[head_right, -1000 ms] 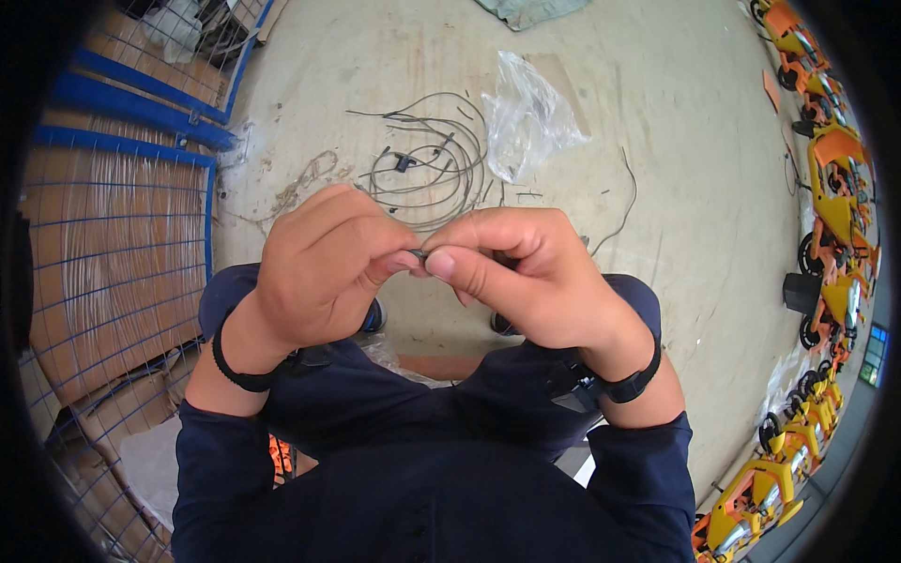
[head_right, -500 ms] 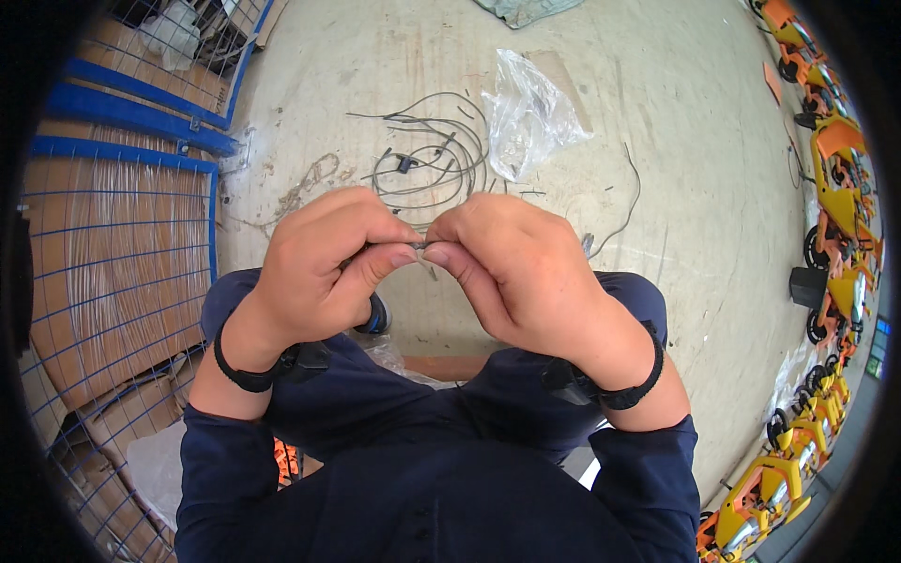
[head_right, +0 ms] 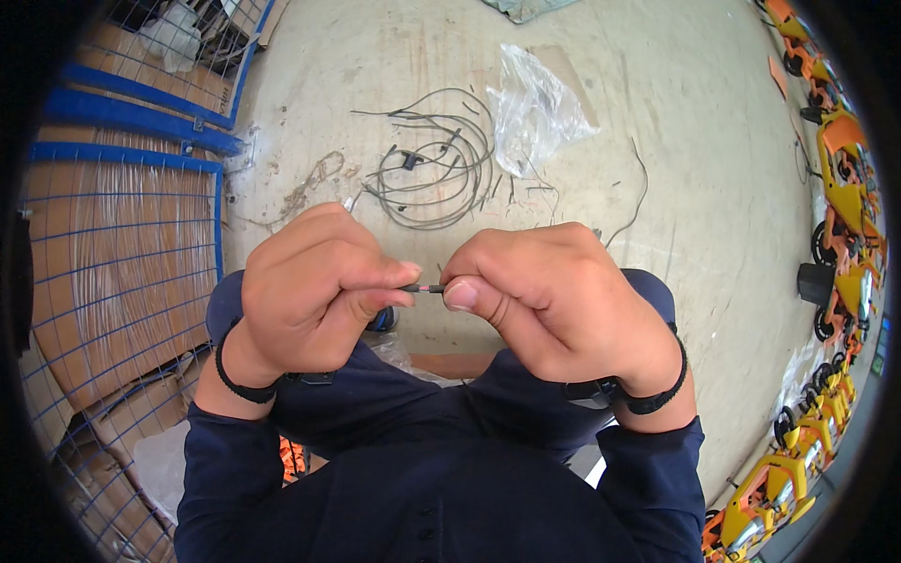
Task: The person uses a wire stripper to remove insulation from several wires, twists the exposed wire ends together by hand, and handles a bundle of wires on the floor.
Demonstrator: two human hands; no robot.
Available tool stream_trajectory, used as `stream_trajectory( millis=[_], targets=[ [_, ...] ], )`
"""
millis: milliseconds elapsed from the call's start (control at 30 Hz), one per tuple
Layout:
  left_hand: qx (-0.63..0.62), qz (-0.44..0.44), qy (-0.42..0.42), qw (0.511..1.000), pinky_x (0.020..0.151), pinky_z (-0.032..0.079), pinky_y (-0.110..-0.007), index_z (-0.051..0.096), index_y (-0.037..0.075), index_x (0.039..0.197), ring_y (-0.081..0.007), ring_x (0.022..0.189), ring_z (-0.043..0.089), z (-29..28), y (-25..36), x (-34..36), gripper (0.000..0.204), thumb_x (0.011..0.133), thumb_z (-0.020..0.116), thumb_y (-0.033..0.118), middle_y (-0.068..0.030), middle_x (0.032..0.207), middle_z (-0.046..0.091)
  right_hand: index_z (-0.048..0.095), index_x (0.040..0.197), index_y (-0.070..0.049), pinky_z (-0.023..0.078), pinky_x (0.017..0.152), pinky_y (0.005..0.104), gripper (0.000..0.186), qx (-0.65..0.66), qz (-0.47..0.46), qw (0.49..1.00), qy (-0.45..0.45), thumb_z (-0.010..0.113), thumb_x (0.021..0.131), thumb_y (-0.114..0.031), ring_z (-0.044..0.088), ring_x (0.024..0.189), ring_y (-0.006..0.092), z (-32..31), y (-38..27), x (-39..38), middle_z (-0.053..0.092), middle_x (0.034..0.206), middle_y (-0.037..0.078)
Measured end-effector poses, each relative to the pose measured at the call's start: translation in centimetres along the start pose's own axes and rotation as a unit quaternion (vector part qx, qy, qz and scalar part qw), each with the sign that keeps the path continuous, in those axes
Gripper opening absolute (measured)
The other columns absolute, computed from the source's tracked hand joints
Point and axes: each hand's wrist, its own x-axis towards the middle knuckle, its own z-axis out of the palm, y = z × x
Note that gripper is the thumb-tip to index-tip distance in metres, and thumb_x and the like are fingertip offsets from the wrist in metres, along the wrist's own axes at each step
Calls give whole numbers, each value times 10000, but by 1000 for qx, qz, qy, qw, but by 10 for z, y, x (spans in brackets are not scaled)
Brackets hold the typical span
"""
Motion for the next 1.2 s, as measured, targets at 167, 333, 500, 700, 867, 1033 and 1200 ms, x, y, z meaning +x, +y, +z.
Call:
stream_trajectory(
  millis=[167,333,500,700,867,1033,1200],
  targets=[
    [39,25,3,999,507,376,-280,688,43,867,-191,550,512,-2,5,0,214,677,786,40,-52,659,587,626,834,-29,450,525,335,66,8,-3,1000,-9,623,871,-83,571,578,306,-4,-1,-2,584,672,109],
    [103,46,-7,994,509,374,-277,685,46,902,-191,555,517,-8,8,-4,272,652,784,10,-50,688,596,627,831,-24,453,529,327,60,-21,-18,1000,-3,625,863,-74,574,580,304,-9,0,-4,593,681,112],
    [166,29,32,985,483,384,-288,683,10,860,-207,551,513,-31,-2,-11,288,578,736,-25,-69,676,568,622,831,-14,453,539,320,78,-14,34,998,52,613,869,-80,596,586,283,-30,5,-22,605,688,104],
    [180,-23,26,983,537,409,-286,674,26,848,-203,587,549,-51,-7,-26,226,644,757,-22,-75,671,592,610,825,5,468,588,327,121,-65,74,995,23,597,881,-101,612,628,285,-51,13,-42,614,704,118],
    [205,-42,70,975,579,416,-281,661,0,847,-204,618,549,-69,-17,-34,140,729,736,4,-90,702,614,602,829,26,469,635,297,158,-85,81,992,45,563,927,-93,613,685,209,-70,20,-52,619,748,104],
    [206,-75,152,964,594,401,-251,645,-33,853,-162,689,534,-94,-27,-46,64,818,689,-5,-87,764,602,600,858,19,421,670,249,180,-90,107,985,99,549,955,-125,527,712,129,-99,34,-68,591,765,47],
    [169,-109,248,948,699,418,-202,642,-34,914,-113,777,526,-115,-42,-61,57,890,642,17,-38,844,601,591,860,-9,367,611,219,229,-25,175,975,132,544,978,-199,446,670,73,-116,51,-85,555,772,-5]
  ],
)
